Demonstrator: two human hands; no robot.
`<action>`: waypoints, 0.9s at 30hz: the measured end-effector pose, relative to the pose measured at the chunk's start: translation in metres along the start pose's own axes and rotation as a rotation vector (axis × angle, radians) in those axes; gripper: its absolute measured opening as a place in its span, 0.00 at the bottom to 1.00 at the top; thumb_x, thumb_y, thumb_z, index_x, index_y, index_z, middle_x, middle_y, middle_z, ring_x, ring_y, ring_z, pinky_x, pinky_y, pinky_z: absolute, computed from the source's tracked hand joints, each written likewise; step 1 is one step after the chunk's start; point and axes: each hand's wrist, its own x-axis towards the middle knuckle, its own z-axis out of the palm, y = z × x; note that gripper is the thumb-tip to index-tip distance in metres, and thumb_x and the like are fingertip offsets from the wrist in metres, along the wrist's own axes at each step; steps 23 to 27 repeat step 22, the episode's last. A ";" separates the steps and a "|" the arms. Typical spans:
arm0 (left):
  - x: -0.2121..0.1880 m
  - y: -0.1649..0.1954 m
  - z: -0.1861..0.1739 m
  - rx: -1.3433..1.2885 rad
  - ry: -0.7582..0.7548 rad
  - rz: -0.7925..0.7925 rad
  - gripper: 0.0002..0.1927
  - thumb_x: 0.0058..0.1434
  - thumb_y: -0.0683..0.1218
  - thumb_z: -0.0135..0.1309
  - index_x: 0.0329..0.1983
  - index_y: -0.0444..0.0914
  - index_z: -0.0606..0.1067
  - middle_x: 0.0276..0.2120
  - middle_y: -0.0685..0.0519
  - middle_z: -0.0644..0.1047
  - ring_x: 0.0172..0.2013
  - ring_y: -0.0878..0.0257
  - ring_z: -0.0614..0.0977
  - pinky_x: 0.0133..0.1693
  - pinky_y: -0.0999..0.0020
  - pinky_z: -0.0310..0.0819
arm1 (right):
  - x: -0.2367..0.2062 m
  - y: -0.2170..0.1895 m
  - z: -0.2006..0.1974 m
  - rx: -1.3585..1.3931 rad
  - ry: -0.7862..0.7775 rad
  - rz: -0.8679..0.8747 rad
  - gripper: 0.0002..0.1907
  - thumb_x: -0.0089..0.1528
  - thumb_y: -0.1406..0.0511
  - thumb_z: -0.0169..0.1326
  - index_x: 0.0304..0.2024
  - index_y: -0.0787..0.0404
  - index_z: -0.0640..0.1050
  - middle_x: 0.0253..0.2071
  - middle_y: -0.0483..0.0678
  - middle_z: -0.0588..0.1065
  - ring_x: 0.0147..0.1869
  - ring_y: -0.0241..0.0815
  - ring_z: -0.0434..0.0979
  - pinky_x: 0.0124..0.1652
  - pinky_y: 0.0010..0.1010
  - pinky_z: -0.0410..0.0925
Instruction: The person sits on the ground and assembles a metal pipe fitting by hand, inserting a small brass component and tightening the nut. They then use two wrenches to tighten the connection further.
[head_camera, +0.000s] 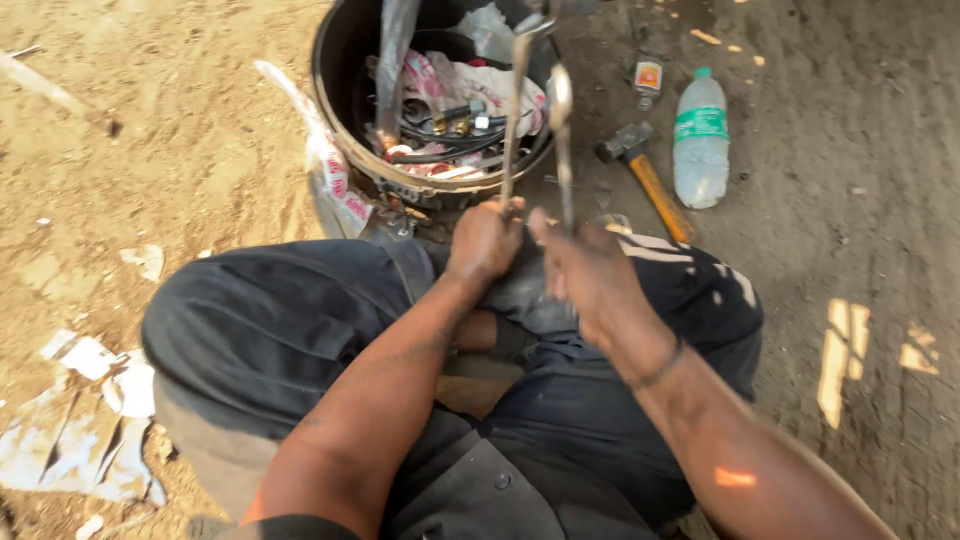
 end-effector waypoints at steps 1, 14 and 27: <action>-0.006 0.002 -0.001 0.017 -0.063 -0.055 0.19 0.70 0.56 0.49 0.42 0.37 0.81 0.37 0.32 0.80 0.44 0.35 0.80 0.46 0.42 0.74 | 0.013 0.006 0.003 0.033 0.040 -0.060 0.21 0.65 0.52 0.57 0.24 0.55 0.71 0.16 0.39 0.65 0.19 0.32 0.62 0.22 0.29 0.57; -0.055 0.038 -0.039 -0.034 -0.214 -0.210 0.24 0.65 0.57 0.52 0.37 0.30 0.79 0.32 0.29 0.79 0.42 0.33 0.81 0.48 0.45 0.74 | 0.129 -0.018 -0.001 0.131 0.106 -0.474 0.20 0.66 0.56 0.58 0.23 0.58 0.74 0.17 0.37 0.64 0.20 0.29 0.58 0.22 0.29 0.52; -0.073 0.057 -0.060 -0.052 -0.367 -0.215 0.25 0.67 0.56 0.49 0.28 0.30 0.79 0.23 0.33 0.80 0.33 0.37 0.84 0.49 0.50 0.75 | 0.150 -0.026 0.006 0.081 0.249 -0.585 0.23 0.67 0.55 0.58 0.21 0.60 0.73 0.18 0.40 0.66 0.21 0.35 0.60 0.25 0.36 0.54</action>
